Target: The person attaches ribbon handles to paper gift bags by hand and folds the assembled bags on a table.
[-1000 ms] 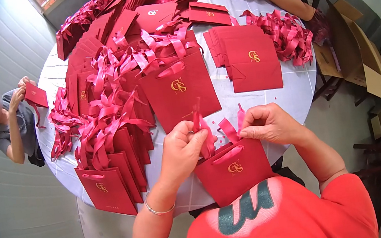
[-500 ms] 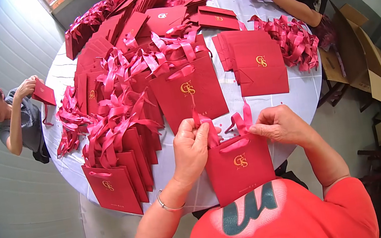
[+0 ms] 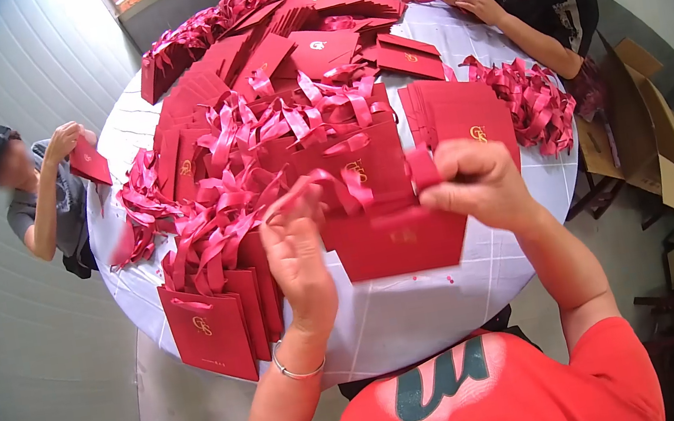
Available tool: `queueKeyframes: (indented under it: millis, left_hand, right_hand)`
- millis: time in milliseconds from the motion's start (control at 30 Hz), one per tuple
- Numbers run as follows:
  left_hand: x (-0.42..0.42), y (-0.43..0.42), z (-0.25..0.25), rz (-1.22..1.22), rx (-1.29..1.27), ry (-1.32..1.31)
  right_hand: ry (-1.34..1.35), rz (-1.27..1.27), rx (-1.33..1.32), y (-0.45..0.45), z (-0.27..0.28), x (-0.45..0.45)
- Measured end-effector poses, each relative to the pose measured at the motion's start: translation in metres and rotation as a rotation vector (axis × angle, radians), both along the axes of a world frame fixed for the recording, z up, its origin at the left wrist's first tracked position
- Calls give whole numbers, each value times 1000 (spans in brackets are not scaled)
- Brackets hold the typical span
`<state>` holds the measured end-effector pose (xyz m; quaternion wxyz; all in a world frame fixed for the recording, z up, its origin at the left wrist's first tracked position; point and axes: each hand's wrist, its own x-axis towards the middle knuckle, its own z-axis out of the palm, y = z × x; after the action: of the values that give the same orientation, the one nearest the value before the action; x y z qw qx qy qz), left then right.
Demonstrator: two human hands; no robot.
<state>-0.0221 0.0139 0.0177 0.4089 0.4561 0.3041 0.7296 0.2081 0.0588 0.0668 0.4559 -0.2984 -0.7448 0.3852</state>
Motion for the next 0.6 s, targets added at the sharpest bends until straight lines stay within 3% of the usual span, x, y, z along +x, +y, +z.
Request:
queueKeyframes:
  millis: [67, 167, 233, 300, 433, 600]
  left_hand:
    - [-9, 2, -2, 56, 47, 8]
    - [-5, 2, -2, 135, -88, 113]
    - [0, 2, -13, 150, -144, 229]
    - [0, 3, -26, 172, -184, 409]
    - [5, 2, -30, 124, -163, 390]
    - [5, -1, -28, 275, -61, 735]
  right_hand:
    - [-90, -77, 305, 22, 13, -8]
    - [-210, -104, 403, 53, 16, -26]
    - [-479, -272, 382, 73, -4, -31]
    - [-330, -239, 369, 71, -16, -34]
    - [-178, -302, 276, 62, -43, -24]
    - [15, -478, 74, 74, -48, 4]
